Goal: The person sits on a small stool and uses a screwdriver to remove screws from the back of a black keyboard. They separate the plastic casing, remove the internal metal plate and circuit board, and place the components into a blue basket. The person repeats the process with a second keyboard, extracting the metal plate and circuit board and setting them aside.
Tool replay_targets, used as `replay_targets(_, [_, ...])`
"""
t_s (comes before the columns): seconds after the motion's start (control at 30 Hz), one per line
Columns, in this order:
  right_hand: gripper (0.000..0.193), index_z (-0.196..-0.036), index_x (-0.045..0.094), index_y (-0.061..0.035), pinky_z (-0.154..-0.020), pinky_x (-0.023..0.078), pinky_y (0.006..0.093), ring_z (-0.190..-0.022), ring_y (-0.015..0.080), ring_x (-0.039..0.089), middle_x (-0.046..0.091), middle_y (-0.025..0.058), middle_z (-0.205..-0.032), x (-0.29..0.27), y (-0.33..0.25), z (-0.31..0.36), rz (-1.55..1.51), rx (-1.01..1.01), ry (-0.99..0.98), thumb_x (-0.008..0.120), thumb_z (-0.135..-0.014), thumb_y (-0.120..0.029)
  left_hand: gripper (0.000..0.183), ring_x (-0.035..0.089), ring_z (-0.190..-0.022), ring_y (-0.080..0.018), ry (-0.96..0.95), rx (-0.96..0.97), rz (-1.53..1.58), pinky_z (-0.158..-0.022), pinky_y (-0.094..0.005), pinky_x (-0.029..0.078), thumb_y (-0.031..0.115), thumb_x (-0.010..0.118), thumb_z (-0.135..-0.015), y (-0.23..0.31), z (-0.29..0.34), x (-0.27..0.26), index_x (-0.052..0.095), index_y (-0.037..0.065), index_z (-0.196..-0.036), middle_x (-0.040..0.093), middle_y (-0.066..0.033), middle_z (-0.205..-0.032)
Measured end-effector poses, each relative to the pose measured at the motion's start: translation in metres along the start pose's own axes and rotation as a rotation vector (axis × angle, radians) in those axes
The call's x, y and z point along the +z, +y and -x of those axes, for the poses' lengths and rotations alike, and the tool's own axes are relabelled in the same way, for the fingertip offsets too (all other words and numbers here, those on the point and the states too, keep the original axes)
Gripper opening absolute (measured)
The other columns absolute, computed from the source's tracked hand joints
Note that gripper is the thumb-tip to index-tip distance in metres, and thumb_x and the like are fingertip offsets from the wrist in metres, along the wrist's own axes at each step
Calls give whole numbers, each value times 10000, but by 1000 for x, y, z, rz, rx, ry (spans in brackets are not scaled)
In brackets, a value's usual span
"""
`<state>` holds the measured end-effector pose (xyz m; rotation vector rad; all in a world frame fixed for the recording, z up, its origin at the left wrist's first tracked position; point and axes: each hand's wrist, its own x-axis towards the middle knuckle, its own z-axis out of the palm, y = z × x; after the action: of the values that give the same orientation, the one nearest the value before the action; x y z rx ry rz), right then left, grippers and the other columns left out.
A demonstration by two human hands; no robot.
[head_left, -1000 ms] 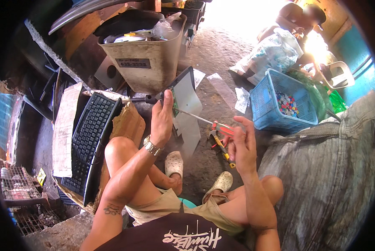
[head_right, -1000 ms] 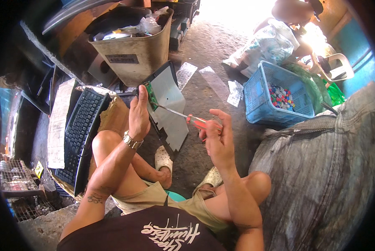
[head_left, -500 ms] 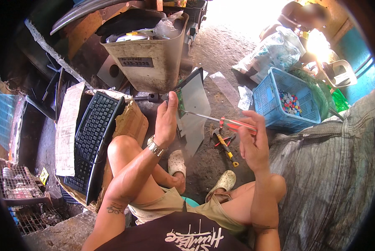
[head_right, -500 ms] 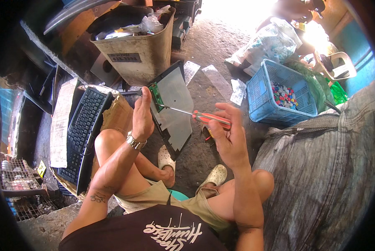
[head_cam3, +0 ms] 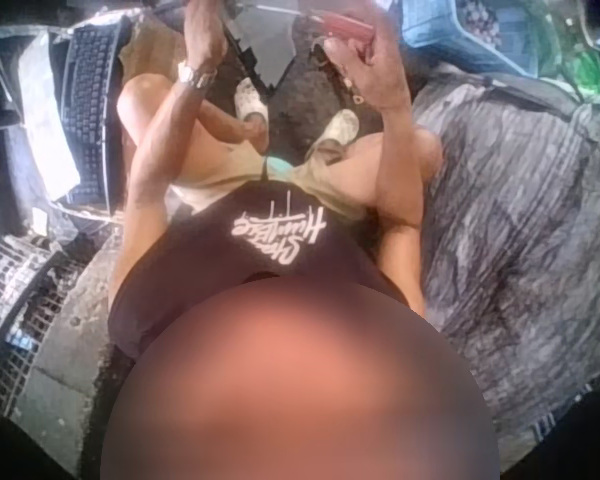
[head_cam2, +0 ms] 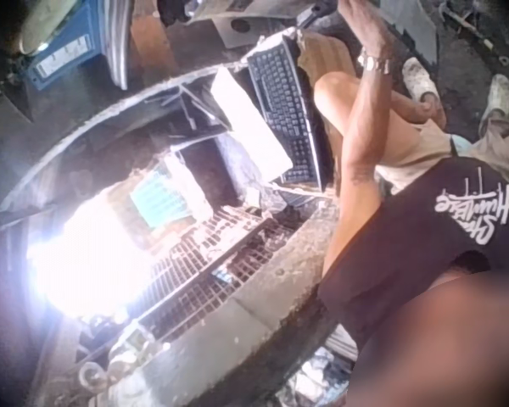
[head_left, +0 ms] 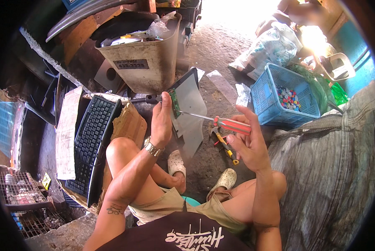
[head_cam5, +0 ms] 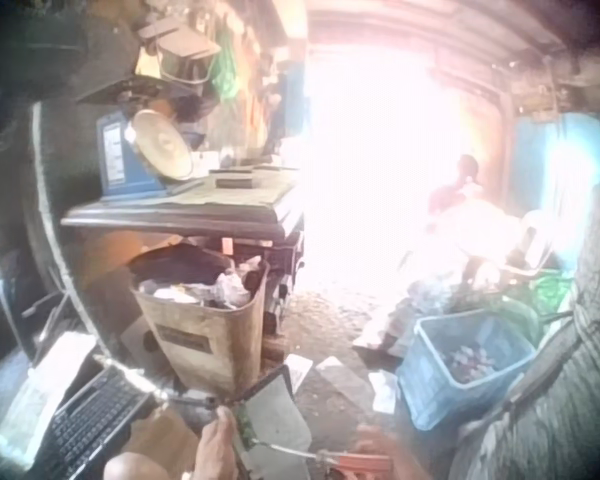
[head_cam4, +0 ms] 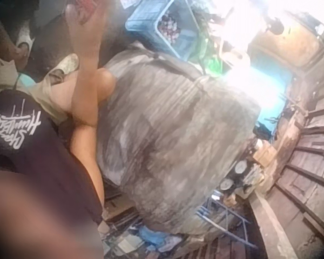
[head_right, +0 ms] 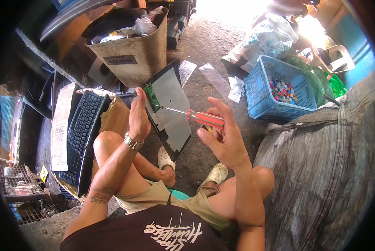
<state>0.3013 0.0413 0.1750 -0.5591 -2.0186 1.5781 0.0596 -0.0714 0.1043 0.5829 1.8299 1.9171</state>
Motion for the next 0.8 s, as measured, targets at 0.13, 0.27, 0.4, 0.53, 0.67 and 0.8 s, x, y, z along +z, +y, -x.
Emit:
replay_targets(0.13, [574, -1516, 454, -112, -623, 475, 248, -724, 77, 597, 692, 73, -1050, 1, 2, -1, 137, 57, -13, 693, -996, -160, 819, 412, -836, -135, -24, 23, 4, -767, -315, 409, 718, 409, -1039, 1, 0, -2, 610, -68, -925, 526, -22, -862])
replay_targets(0.27, [592, -1517, 448, -118, -590, 468, 242, -722, 71, 584, 662, 88, -1135, 2, 3, -3, -84, 62, 84, 710, -988, -156, 826, 403, -829, -134, 6, -12, -37, -756, -313, 403, 729, 405, -1033, 0, -1, -1, 603, -65, -914, 507, -13, -848])
replay_targets(0.4, [599, -1527, 407, -110, -543, 466, 225, -696, 70, 590, 591, 122, -1291, 1, 4, -4, 86, 307, -37, 696, -1008, -190, 821, 394, -822, -134, 8, 7, -49, -754, -308, 399, 731, 399, -1033, 0, 1, 1, 590, -55, -892, 484, -1, -834])
replay_targets(0.53, [595, -1525, 383, -94, -513, 463, 215, -638, 83, 591, 532, 139, -1375, 0, 8, -4, -106, 24, 66, 676, -1033, -252, 819, 391, -823, -135, -1, 20, -27, -755, -307, 399, 735, 398, -1031, -1, 2, 1, 584, -48, -881, 479, 2, -834])
replay_targets(0.67, [616, -1538, 346, -99, -486, 473, 204, -614, 110, 605, 539, 149, -1342, -2, 10, -10, -213, 315, 21, 665, -1041, -275, 818, 400, -832, -139, 35, -6, -50, -770, -302, 406, 739, 404, -1027, -3, 2, 1, 594, -45, -896, 490, -4, -848])
replay_targets(0.8, [561, -1492, 430, -94, -445, 451, 198, -594, 108, 606, 617, 136, -1178, 5, 6, -12, -472, 41, 104, 693, -1019, -240, 819, 415, -849, -142, 42, -33, -80, -792, -298, 413, 742, 413, -1023, -5, 2, 1, 607, -49, -930, 508, -13, -872])
